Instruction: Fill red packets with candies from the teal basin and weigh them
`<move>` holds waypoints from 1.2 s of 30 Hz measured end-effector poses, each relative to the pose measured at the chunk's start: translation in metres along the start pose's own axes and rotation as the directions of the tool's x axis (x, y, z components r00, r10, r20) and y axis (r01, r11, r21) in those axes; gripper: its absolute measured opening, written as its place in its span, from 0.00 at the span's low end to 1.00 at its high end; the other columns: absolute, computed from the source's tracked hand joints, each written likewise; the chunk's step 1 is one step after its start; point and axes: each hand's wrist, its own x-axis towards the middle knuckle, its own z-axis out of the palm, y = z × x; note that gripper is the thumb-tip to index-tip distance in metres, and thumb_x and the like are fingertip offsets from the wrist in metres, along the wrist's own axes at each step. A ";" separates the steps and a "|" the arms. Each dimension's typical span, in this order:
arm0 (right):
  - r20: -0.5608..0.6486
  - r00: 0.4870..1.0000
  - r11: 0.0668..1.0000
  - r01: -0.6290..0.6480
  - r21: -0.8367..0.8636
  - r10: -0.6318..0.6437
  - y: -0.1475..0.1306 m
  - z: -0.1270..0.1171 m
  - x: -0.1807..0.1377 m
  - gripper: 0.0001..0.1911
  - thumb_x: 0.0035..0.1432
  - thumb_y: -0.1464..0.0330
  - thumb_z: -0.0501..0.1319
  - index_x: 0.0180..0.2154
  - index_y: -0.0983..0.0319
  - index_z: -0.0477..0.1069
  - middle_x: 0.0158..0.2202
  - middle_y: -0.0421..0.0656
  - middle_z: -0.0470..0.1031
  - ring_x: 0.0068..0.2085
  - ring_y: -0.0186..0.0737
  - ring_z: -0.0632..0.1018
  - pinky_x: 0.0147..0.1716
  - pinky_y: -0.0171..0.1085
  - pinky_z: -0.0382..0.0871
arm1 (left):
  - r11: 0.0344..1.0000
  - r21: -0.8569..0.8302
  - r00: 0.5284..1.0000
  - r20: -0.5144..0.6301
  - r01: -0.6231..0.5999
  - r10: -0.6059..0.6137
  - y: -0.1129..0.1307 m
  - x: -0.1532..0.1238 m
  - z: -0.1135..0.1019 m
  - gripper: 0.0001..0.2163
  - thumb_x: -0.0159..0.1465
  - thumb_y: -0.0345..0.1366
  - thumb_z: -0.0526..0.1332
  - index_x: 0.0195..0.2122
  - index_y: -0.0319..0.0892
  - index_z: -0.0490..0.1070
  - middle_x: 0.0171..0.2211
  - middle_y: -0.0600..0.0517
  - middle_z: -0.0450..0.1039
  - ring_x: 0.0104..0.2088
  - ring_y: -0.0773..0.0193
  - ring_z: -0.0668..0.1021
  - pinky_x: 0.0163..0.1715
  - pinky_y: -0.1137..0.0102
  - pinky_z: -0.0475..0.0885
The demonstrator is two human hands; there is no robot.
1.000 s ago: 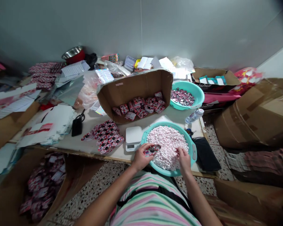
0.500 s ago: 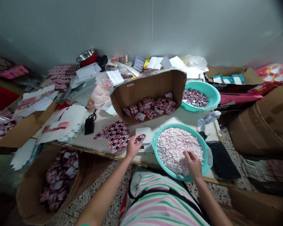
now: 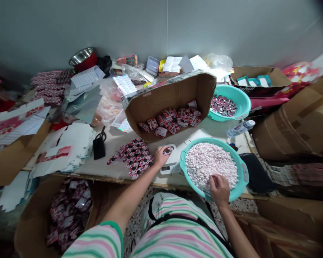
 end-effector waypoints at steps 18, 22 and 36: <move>-0.063 0.996 0.981 0.045 -0.187 -0.058 0.001 0.011 -0.006 0.10 0.57 0.61 0.56 0.36 0.61 0.64 0.33 0.46 0.68 0.37 0.43 0.68 0.42 0.44 0.61 | 1.000 0.005 0.997 -0.067 -0.028 0.028 -0.027 -0.038 -0.057 0.25 0.56 0.41 0.64 0.55 0.46 0.61 0.46 0.48 0.71 0.49 0.59 0.73 0.52 0.62 0.67; -0.048 0.998 0.983 0.021 -0.182 -0.030 0.001 0.011 -0.006 0.12 0.57 0.60 0.55 0.37 0.62 0.64 0.33 0.47 0.67 0.37 0.45 0.67 0.42 0.44 0.60 | 1.000 0.008 0.989 -0.144 0.014 -0.013 -0.033 -0.054 -0.081 0.20 0.60 0.42 0.61 0.52 0.45 0.63 0.44 0.48 0.73 0.47 0.60 0.74 0.52 0.63 0.66; -0.095 0.993 0.976 0.043 -0.212 -0.064 0.003 0.013 -0.008 0.15 0.56 0.59 0.56 0.40 0.63 0.65 0.34 0.48 0.68 0.36 0.44 0.67 0.43 0.44 0.60 | 0.999 0.049 0.981 -0.193 0.004 0.006 -0.051 -0.080 -0.095 0.14 0.62 0.42 0.57 0.48 0.45 0.67 0.42 0.49 0.74 0.46 0.61 0.74 0.52 0.64 0.67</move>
